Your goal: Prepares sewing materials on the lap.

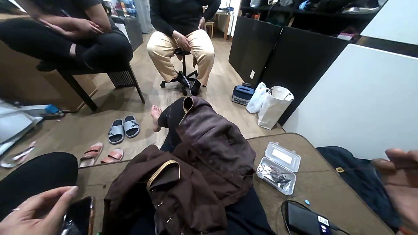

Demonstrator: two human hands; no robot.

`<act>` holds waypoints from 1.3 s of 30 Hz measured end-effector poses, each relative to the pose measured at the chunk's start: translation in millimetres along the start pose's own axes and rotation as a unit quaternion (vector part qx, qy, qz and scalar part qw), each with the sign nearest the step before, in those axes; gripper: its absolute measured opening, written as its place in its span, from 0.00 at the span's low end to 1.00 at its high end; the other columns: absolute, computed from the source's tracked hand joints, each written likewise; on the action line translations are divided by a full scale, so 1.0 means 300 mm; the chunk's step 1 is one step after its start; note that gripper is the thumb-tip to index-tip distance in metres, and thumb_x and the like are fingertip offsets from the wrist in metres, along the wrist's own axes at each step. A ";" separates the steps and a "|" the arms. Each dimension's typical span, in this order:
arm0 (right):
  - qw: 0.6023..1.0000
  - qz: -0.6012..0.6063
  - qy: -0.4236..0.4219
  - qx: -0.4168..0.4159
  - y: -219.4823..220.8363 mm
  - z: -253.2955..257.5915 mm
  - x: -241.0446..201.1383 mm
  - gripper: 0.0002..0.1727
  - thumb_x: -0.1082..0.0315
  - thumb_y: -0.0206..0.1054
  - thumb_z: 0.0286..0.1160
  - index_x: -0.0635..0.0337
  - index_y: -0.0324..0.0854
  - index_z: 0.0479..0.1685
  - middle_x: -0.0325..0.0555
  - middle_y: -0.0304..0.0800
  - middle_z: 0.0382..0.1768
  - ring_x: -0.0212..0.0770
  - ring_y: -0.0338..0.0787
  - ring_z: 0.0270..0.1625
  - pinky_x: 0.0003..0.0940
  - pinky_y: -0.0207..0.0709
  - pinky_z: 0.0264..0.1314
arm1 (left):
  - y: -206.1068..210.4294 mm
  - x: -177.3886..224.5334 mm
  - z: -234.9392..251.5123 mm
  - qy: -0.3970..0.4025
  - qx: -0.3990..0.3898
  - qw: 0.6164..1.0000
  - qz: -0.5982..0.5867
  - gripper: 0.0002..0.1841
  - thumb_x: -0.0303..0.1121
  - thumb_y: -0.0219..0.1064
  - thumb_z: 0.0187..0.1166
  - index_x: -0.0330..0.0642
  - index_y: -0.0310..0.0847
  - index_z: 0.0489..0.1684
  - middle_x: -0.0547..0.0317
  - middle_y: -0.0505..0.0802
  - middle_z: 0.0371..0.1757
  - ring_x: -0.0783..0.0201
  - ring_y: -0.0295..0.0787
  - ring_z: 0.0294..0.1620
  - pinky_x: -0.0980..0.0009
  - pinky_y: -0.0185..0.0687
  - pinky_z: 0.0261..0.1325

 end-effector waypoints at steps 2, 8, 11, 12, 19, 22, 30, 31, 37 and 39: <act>1.000 -0.014 -0.014 -0.009 0.025 -0.007 0.001 0.20 0.68 0.43 0.93 0.45 0.82 0.38 0.33 0.96 0.39 0.33 0.97 0.46 0.30 0.93 0.49 | 0.055 -0.009 -0.018 0.008 -0.154 0.983 0.102 0.21 0.36 0.65 0.84 0.25 0.85 0.63 0.25 0.88 0.62 0.35 0.86 0.65 0.40 0.75 0.72; 0.979 -0.084 -0.066 -0.174 0.316 -0.086 0.008 0.05 0.51 0.72 0.77 0.36 0.87 0.43 0.26 0.91 0.43 0.32 0.93 0.53 0.29 0.91 0.53 | 0.058 0.492 -0.116 0.245 -0.106 0.961 0.076 0.26 0.44 0.66 0.84 0.29 0.81 0.71 0.27 0.83 0.73 0.34 0.78 0.77 0.40 0.70 0.77; 0.966 -0.089 -0.067 -0.234 0.489 -0.159 0.024 0.05 0.50 0.72 0.78 0.34 0.88 0.43 0.21 0.88 0.46 0.27 0.91 0.55 0.25 0.89 0.55 | 0.127 0.775 -0.197 0.339 -0.132 0.923 -0.127 0.23 0.49 0.62 0.88 0.42 0.84 0.69 0.50 0.89 0.70 0.62 0.79 0.79 0.60 0.73 0.81; 0.960 -0.094 -0.071 -0.254 0.539 -0.184 0.033 0.04 0.50 0.71 0.79 0.33 0.88 0.43 0.18 0.88 0.47 0.25 0.89 0.57 0.23 0.87 0.58 | 0.164 0.856 -0.230 0.360 -0.167 0.898 -0.190 0.24 0.50 0.58 0.90 0.41 0.83 0.71 0.52 0.90 0.71 0.64 0.79 0.79 0.61 0.73 0.83; 0.939 -0.105 -0.109 -0.310 0.704 -0.292 0.066 0.07 0.51 0.66 0.85 0.38 0.86 0.44 0.18 0.86 0.49 0.22 0.83 0.66 0.23 0.75 0.75 | 0.357 1.045 -0.309 0.287 -0.293 0.799 -0.439 0.12 0.30 0.63 0.87 0.26 0.83 0.48 0.50 0.92 0.41 0.72 0.89 0.41 0.76 0.85 0.51; 0.941 -0.081 -0.104 -0.313 0.698 -0.292 0.068 0.08 0.53 0.65 0.86 0.41 0.86 0.44 0.22 0.90 0.48 0.26 0.86 0.67 0.26 0.77 0.76 | 0.382 1.020 -0.305 0.261 -0.336 0.788 -0.445 0.11 0.31 0.63 0.87 0.27 0.83 0.43 0.54 0.87 0.34 0.77 0.81 0.32 0.81 0.77 0.38; 0.951 0.021 -0.034 -0.308 0.698 -0.289 0.074 0.07 0.57 0.64 0.86 0.44 0.86 0.46 0.30 0.94 0.44 0.34 0.93 0.59 0.36 0.86 0.70 | 0.364 0.960 -0.306 0.257 -0.346 0.799 -0.420 0.11 0.30 0.62 0.87 0.29 0.83 0.42 0.57 0.86 0.33 0.79 0.77 0.31 0.83 0.73 0.35; 0.950 0.037 -0.019 -0.309 0.700 -0.291 0.078 0.07 0.57 0.64 0.86 0.45 0.86 0.46 0.31 0.94 0.44 0.36 0.94 0.58 0.37 0.87 0.68 | 0.357 0.954 -0.307 0.256 -0.341 0.798 -0.426 0.11 0.30 0.62 0.87 0.29 0.83 0.41 0.57 0.85 0.32 0.80 0.76 0.30 0.84 0.71 0.34; 0.943 0.086 0.032 -0.321 0.722 -0.315 0.081 0.06 0.59 0.64 0.86 0.46 0.85 0.47 0.33 0.94 0.45 0.35 0.95 0.55 0.35 0.88 0.65 | 0.323 0.948 -0.313 0.263 -0.318 0.793 -0.448 0.10 0.29 0.63 0.85 0.28 0.86 0.45 0.56 0.88 0.36 0.81 0.78 0.33 0.86 0.72 0.35; 0.942 0.092 0.030 -0.322 0.727 -0.319 0.080 0.06 0.60 0.64 0.87 0.47 0.85 0.47 0.33 0.94 0.44 0.35 0.95 0.55 0.35 0.88 0.64 | 0.318 0.946 -0.317 0.266 -0.318 0.787 -0.457 0.11 0.29 0.64 0.85 0.28 0.87 0.46 0.56 0.88 0.36 0.82 0.77 0.32 0.87 0.71 0.33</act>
Point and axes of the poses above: each hand's wrist, its own z-axis towards the middle knuckle, its own y-axis out of the palm, x = y × z, the point moved 9 cm from there along z, towards the middle knuckle
